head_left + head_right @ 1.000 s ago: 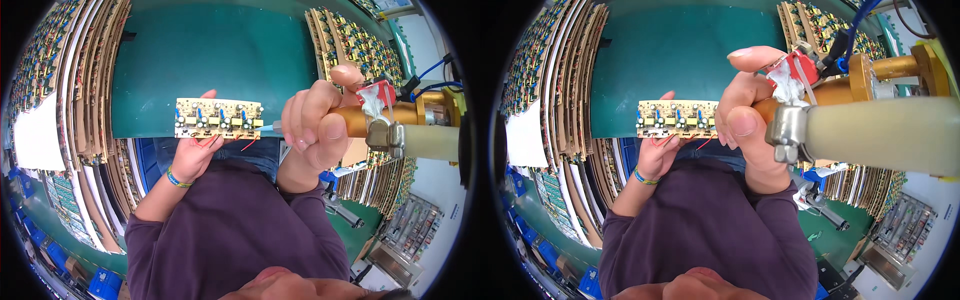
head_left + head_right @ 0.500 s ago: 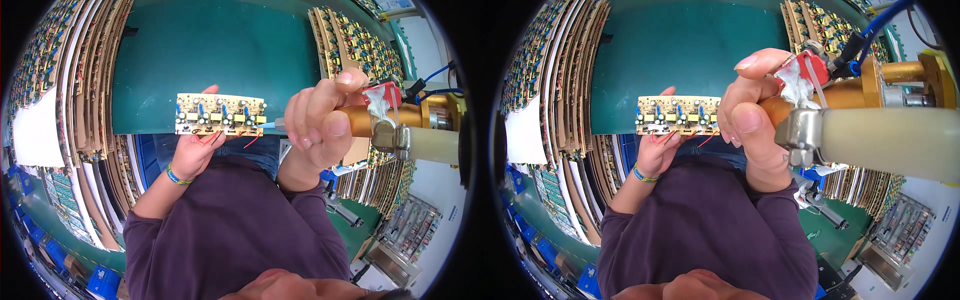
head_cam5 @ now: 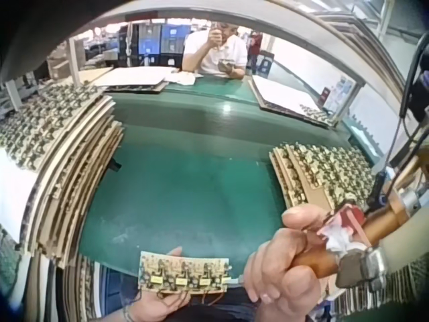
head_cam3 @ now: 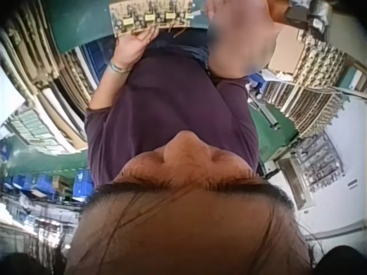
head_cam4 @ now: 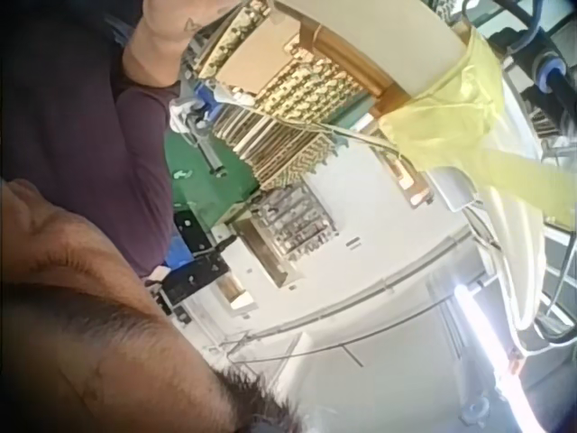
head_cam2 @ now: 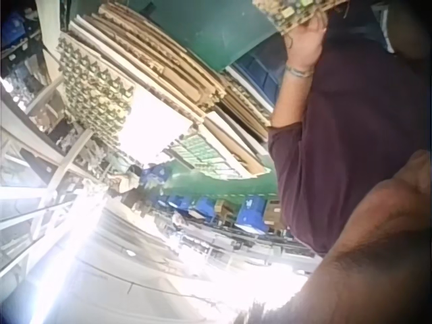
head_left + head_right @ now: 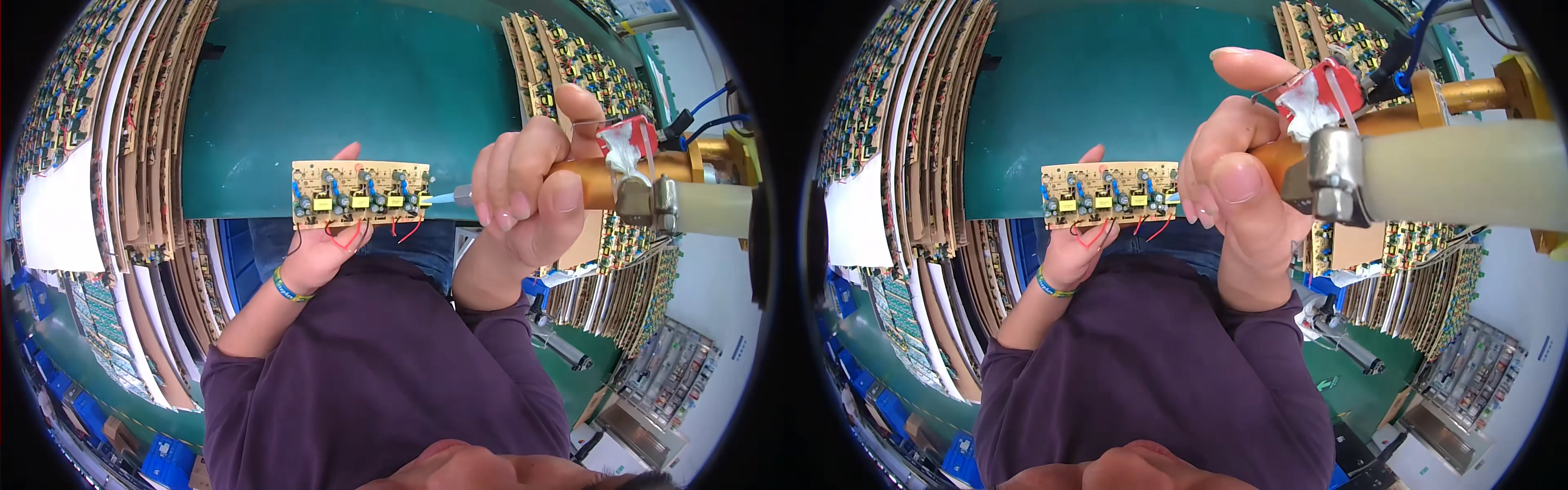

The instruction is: Applying a tool to circuit boards and organizing them at an assembly station.

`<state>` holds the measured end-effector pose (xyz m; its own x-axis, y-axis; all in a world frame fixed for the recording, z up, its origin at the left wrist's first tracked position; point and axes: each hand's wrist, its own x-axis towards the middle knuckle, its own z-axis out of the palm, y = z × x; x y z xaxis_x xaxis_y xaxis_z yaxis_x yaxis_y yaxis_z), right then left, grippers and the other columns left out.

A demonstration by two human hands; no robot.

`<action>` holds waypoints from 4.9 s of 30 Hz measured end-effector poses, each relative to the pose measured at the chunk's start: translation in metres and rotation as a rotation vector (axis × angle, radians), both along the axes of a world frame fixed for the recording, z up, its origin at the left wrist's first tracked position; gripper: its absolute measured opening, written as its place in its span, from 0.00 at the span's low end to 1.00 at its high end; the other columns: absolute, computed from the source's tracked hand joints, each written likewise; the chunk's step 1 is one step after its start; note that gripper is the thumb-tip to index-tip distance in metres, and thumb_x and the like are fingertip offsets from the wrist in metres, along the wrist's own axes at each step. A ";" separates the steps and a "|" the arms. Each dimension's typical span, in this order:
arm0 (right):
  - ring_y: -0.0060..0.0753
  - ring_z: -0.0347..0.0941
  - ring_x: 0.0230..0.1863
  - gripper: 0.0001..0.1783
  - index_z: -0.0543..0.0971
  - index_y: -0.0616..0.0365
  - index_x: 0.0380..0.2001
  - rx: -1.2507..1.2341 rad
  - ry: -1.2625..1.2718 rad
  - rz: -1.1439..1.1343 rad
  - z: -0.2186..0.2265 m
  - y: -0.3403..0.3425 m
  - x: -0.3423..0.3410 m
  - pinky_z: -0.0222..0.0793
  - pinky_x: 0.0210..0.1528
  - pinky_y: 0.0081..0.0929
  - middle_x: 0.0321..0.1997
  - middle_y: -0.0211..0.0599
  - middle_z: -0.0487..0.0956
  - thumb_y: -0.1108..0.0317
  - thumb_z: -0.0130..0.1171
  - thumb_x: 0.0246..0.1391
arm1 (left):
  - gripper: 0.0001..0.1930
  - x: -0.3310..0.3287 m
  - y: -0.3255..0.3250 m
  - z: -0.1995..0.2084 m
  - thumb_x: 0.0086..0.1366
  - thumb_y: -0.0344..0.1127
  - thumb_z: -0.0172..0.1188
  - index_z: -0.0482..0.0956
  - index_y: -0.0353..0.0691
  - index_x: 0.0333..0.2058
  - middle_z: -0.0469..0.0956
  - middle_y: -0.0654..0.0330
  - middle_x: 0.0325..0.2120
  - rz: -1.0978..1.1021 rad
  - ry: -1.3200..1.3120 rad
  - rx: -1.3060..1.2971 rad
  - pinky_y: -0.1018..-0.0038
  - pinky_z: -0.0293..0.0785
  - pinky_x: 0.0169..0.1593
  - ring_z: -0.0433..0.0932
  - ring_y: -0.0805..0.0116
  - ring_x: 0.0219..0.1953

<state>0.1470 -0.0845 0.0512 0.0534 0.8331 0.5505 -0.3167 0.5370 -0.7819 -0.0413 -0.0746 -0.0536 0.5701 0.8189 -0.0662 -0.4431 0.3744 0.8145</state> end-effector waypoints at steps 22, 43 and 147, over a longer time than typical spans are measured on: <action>0.15 0.56 0.11 0.21 0.61 0.61 0.51 0.002 -0.070 -0.141 -0.007 0.003 0.001 0.57 0.11 0.15 0.16 0.24 0.61 0.60 0.48 0.60 | 0.39 -0.001 0.001 -0.004 0.55 0.19 0.56 0.49 0.39 0.64 0.63 0.64 0.54 0.058 0.039 0.108 0.83 0.68 0.48 0.66 0.80 0.50; 0.17 0.58 0.12 0.29 0.56 0.62 0.57 -0.048 0.024 -0.085 0.000 0.002 -0.007 0.59 0.11 0.16 0.16 0.25 0.63 0.58 0.52 0.59 | 0.37 0.001 0.000 0.002 0.58 0.19 0.51 0.48 0.43 0.64 0.68 0.68 0.37 -0.107 -0.012 0.025 0.86 0.66 0.33 0.65 0.85 0.31; 0.20 0.60 0.14 0.33 0.54 0.61 0.58 0.014 0.014 0.029 0.004 -0.001 -0.017 0.62 0.14 0.18 0.19 0.28 0.67 0.57 0.55 0.57 | 0.36 0.005 -0.001 0.000 0.60 0.23 0.52 0.45 0.41 0.63 0.70 0.63 0.40 -0.223 0.044 0.065 0.80 0.71 0.41 0.70 0.80 0.36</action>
